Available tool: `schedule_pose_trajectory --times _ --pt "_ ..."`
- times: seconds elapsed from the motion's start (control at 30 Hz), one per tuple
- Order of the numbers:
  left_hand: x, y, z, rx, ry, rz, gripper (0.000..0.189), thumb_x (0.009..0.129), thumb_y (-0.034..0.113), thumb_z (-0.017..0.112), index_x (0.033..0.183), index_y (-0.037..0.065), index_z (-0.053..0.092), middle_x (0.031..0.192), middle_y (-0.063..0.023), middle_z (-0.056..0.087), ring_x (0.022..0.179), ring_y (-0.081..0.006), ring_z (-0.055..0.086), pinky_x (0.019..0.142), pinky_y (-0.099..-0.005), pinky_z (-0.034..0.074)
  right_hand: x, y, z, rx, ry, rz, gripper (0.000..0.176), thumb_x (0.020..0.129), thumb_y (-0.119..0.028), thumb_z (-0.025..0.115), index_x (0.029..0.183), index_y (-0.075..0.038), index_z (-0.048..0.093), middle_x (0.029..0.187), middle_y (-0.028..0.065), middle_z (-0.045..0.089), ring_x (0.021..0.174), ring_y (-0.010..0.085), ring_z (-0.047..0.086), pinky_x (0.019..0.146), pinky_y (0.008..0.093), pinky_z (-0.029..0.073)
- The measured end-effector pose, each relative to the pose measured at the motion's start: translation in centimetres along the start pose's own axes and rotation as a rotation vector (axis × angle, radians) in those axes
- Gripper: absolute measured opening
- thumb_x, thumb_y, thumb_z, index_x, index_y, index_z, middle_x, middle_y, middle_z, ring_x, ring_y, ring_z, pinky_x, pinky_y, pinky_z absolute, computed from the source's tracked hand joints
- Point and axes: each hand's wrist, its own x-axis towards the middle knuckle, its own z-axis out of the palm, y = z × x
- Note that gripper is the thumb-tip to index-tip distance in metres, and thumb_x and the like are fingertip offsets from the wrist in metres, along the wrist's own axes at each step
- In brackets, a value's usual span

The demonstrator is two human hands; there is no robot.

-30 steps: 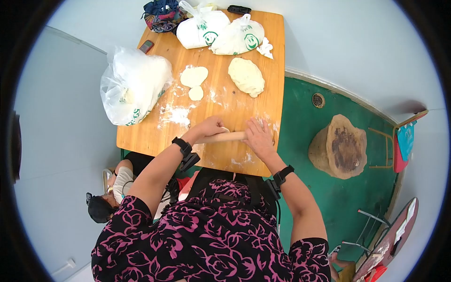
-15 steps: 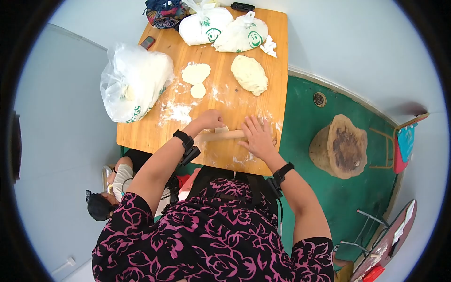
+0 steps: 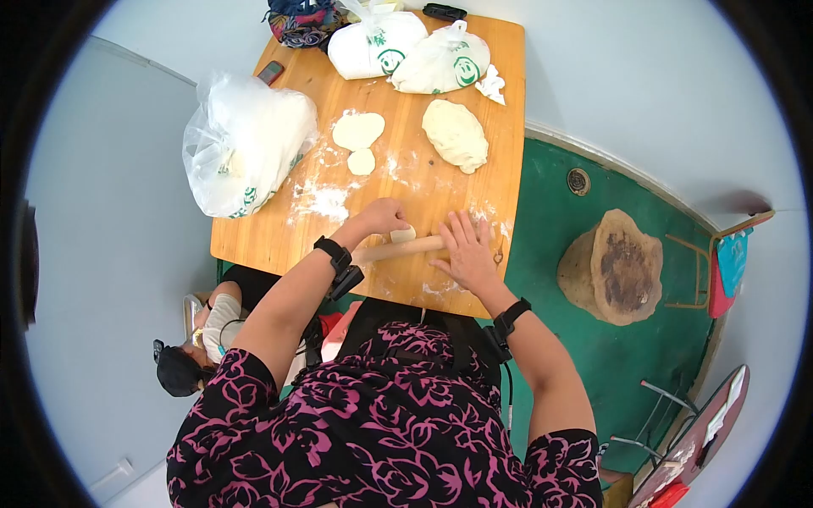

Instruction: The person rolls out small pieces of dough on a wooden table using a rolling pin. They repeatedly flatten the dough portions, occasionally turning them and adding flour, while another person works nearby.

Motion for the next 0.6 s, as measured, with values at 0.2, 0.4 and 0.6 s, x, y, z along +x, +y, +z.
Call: schedule_pose_trajectory --times 0.2,0.4,0.6 --pt "0.7 0.3 0.0 0.058 -0.009 -0.093 0.023 0.067 0.026 0.069 0.072 0.004 0.066 0.072 -0.0150 0.064 0.069 -0.0289 0.062 0.062 -0.0365 0.048 5.2 1.0 0.2 0.011 -0.032 0.084 0.071 0.078 -0.056 0.055 0.127 -0.006 0.047 0.139 0.0178 0.034 0.134 0.0322 0.021 0.105 0.0585 0.012" --pt "0.0 0.8 -0.1 0.078 0.005 -0.026 0.023 0.067 0.026 0.068 0.075 0.004 0.065 0.075 -0.0153 0.064 0.071 -0.0274 0.062 0.063 -0.0362 0.048 0.1 -0.8 0.0 -0.017 -0.017 0.049 0.065 0.074 -0.049 0.062 0.122 -0.006 0.051 0.135 0.0173 0.038 0.132 0.0311 0.027 0.105 0.0571 0.015" --pt "-0.5 2.8 0.3 0.188 -0.027 0.097 0.025 0.066 0.023 0.069 0.084 0.007 0.065 0.082 -0.0125 0.065 0.076 -0.0253 0.062 0.066 -0.0339 0.049 1.5 0.5 1.2 -0.025 0.022 -0.045 0.046 0.072 -0.034 0.068 0.106 -0.006 0.054 0.129 0.0115 0.045 0.131 0.0260 0.030 0.106 0.0552 0.016"
